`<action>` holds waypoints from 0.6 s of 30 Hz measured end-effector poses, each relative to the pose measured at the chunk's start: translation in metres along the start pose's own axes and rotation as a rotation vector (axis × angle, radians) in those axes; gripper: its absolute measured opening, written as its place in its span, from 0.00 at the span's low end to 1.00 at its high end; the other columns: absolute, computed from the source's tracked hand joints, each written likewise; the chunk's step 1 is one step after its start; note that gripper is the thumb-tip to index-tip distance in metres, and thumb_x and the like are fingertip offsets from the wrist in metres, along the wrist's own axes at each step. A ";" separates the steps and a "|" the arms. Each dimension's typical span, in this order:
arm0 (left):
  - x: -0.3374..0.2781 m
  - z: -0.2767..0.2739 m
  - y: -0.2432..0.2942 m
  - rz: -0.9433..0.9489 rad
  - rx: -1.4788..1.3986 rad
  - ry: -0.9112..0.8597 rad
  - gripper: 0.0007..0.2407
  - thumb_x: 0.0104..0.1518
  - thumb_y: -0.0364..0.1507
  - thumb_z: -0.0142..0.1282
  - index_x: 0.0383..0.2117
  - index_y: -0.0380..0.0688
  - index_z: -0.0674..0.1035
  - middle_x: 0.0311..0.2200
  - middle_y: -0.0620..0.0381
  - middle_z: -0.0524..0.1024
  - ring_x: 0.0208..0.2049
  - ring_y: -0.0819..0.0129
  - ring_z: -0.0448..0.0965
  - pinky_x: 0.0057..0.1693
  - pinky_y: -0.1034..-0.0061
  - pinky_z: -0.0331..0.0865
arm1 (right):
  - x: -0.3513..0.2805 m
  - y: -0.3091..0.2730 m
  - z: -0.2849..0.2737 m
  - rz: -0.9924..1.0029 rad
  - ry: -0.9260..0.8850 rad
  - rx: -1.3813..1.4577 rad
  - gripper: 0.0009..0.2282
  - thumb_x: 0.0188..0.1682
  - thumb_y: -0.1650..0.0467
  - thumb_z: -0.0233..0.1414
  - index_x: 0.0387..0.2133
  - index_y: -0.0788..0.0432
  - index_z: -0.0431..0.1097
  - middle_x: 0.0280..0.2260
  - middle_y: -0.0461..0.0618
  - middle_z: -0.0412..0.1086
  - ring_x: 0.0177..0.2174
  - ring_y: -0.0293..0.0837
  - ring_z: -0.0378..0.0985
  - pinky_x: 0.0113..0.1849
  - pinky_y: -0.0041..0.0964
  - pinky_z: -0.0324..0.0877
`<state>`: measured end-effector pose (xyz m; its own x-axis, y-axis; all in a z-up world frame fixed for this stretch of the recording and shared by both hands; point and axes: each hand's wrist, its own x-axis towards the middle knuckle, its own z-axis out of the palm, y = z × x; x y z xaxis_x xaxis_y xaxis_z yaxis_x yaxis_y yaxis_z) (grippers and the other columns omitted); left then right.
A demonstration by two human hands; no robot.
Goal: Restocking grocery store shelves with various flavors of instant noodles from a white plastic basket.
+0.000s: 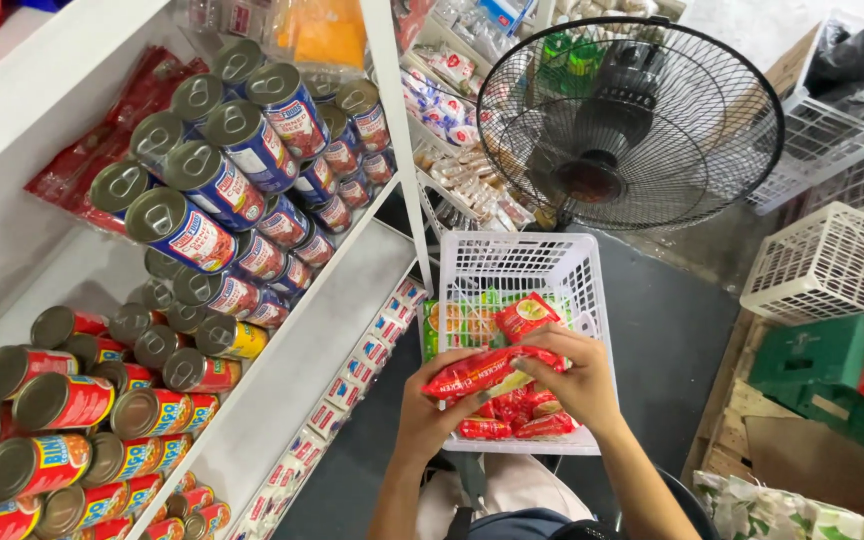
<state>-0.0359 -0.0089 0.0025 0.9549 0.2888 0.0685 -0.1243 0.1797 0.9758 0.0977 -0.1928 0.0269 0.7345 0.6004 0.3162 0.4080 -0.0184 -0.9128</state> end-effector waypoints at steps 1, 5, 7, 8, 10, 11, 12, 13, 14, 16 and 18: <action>0.001 0.005 0.006 -0.068 -0.087 0.009 0.21 0.50 0.17 0.66 0.53 0.33 0.77 0.53 0.46 0.79 0.51 0.66 0.80 0.55 0.70 0.77 | -0.001 -0.007 0.000 0.043 0.072 -0.016 0.08 0.39 0.77 0.63 0.33 0.67 0.77 0.31 0.50 0.78 0.30 0.37 0.81 0.31 0.29 0.75; 0.001 0.007 -0.011 -0.123 -0.377 0.096 0.15 0.58 0.26 0.59 0.51 0.34 0.77 0.51 0.46 0.80 0.53 0.69 0.81 0.60 0.76 0.74 | -0.020 0.004 -0.005 0.030 0.288 -0.149 0.03 0.44 0.77 0.63 0.27 0.67 0.76 0.21 0.49 0.71 0.21 0.35 0.70 0.26 0.28 0.63; -0.001 0.006 -0.016 -0.146 -0.363 0.131 0.13 0.60 0.27 0.57 0.48 0.32 0.79 0.47 0.47 0.82 0.48 0.70 0.82 0.56 0.76 0.76 | -0.022 0.003 -0.002 0.073 0.344 -0.165 0.03 0.46 0.76 0.62 0.27 0.66 0.77 0.20 0.47 0.70 0.21 0.33 0.69 0.25 0.27 0.62; -0.002 0.005 -0.018 -0.169 -0.349 0.172 0.12 0.62 0.28 0.55 0.44 0.30 0.81 0.43 0.47 0.84 0.43 0.71 0.83 0.51 0.76 0.77 | -0.023 0.003 -0.001 0.116 0.394 -0.178 0.04 0.47 0.75 0.62 0.27 0.66 0.77 0.18 0.46 0.70 0.20 0.32 0.67 0.24 0.27 0.60; -0.003 0.005 -0.032 -0.090 -0.344 0.234 0.11 0.63 0.27 0.55 0.43 0.29 0.82 0.39 0.49 0.84 0.38 0.73 0.82 0.47 0.78 0.75 | -0.023 -0.001 0.002 0.255 0.388 -0.099 0.03 0.49 0.74 0.60 0.31 0.65 0.79 0.19 0.46 0.72 0.19 0.31 0.68 0.22 0.27 0.61; -0.004 0.005 -0.039 -0.007 -0.338 0.306 0.10 0.65 0.26 0.55 0.41 0.28 0.83 0.34 0.51 0.84 0.34 0.75 0.80 0.42 0.80 0.73 | -0.023 -0.003 0.004 0.392 0.372 -0.013 0.05 0.50 0.73 0.59 0.35 0.63 0.80 0.19 0.45 0.74 0.18 0.30 0.69 0.20 0.27 0.62; -0.002 0.006 -0.036 -0.009 -0.339 0.299 0.10 0.65 0.26 0.55 0.41 0.28 0.83 0.34 0.51 0.84 0.34 0.75 0.80 0.42 0.80 0.73 | -0.023 -0.006 0.002 0.392 0.379 -0.016 0.05 0.50 0.73 0.59 0.35 0.63 0.80 0.19 0.45 0.74 0.18 0.30 0.69 0.20 0.27 0.62; 0.000 0.007 -0.034 0.036 -0.313 0.376 0.10 0.66 0.27 0.55 0.40 0.28 0.83 0.32 0.54 0.83 0.32 0.78 0.78 0.40 0.82 0.71 | -0.021 -0.008 0.001 0.419 0.299 0.147 0.08 0.49 0.72 0.57 0.41 0.62 0.78 0.27 0.42 0.76 0.20 0.29 0.68 0.22 0.25 0.62; 0.002 0.009 -0.031 0.081 -0.286 0.453 0.10 0.67 0.27 0.54 0.38 0.28 0.84 0.31 0.56 0.82 0.30 0.81 0.75 0.38 0.84 0.68 | -0.020 -0.011 -0.001 0.443 0.217 0.309 0.13 0.49 0.71 0.55 0.46 0.60 0.76 0.34 0.39 0.78 0.22 0.27 0.66 0.23 0.23 0.62; 0.007 0.009 -0.026 0.044 -0.234 0.474 0.10 0.66 0.27 0.54 0.39 0.29 0.84 0.30 0.58 0.82 0.29 0.83 0.74 0.37 0.85 0.67 | -0.036 0.015 -0.002 0.377 0.143 0.381 0.12 0.49 0.73 0.58 0.46 0.65 0.75 0.37 0.43 0.78 0.29 0.30 0.73 0.31 0.24 0.69; 0.012 0.010 -0.029 0.007 -0.178 0.494 0.10 0.65 0.28 0.55 0.41 0.31 0.84 0.30 0.59 0.81 0.28 0.85 0.72 0.35 0.85 0.66 | -0.044 0.027 -0.005 0.310 0.069 0.454 0.12 0.49 0.75 0.60 0.46 0.69 0.74 0.39 0.47 0.78 0.37 0.33 0.81 0.39 0.26 0.77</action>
<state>-0.0183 -0.0196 -0.0228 0.7184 0.6919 -0.0727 -0.2153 0.3205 0.9225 0.0796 -0.2235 -0.0102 0.8232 0.5675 0.0171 -0.0964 0.1694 -0.9808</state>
